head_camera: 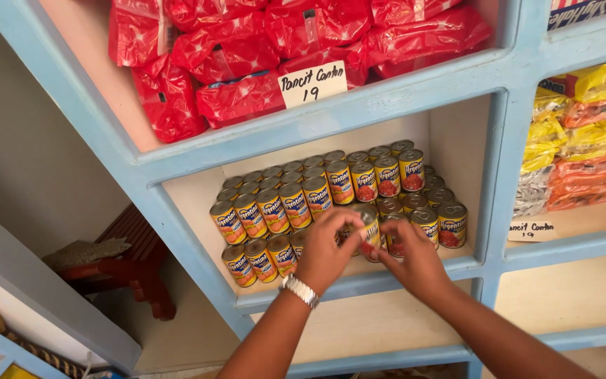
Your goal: Organizing and stocking canned goods on a retail shelf from a cardboard box.
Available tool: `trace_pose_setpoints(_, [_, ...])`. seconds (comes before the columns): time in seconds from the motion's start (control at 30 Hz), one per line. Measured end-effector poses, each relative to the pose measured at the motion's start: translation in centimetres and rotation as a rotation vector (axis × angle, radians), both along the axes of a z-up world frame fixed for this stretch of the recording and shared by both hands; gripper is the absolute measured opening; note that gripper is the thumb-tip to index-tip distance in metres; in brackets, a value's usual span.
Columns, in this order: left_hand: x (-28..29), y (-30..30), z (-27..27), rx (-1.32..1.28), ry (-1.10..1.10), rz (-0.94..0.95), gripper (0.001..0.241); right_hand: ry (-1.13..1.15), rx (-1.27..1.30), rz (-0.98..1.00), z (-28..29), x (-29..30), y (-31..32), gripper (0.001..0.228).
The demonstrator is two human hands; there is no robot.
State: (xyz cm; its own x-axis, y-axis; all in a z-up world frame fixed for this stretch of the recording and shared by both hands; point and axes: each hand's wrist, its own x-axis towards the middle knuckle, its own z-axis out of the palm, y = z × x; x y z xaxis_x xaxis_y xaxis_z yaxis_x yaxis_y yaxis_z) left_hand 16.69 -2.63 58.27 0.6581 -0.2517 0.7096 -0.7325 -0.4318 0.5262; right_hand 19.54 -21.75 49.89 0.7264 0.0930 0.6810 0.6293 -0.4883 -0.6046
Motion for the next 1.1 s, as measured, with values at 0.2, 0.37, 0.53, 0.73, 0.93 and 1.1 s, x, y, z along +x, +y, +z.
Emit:
trace_pose_setpoints(0.2, [4.3,-0.4,2.6,0.09,-0.077,0.076,0.015,-0.036,0.015,-0.022,2.6,4.9,0.0,0.05])
trace_pose_setpoints(0.37, [6.8,0.2,2.7,0.286,-0.235,0.225,0.016,-0.059,-0.017,-0.011,3.1,6.4,0.6,0.052])
trace_pose_setpoints(0.53, [7.8,1.5,2.4,0.363,-0.229,0.337,0.017,0.025,-0.006,0.0,3.0,7.4,1.9,0.049])
trace_pose_setpoints(0.73, [9.5,2.0,1.9,0.413,-0.271,0.452,0.017,-0.003,-0.119,-0.032,3.0,9.2,3.4,0.045])
trace_pose_setpoints(0.93, [10.2,2.0,1.3,0.437,-0.348,0.463,0.02,0.158,-0.084,-0.026,3.5,9.5,3.9,0.042])
trace_pose_setpoints(1.1, [10.6,2.0,0.7,0.4,-0.317,0.475,0.018,0.172,-0.096,-0.036,3.1,10.3,4.0,0.042])
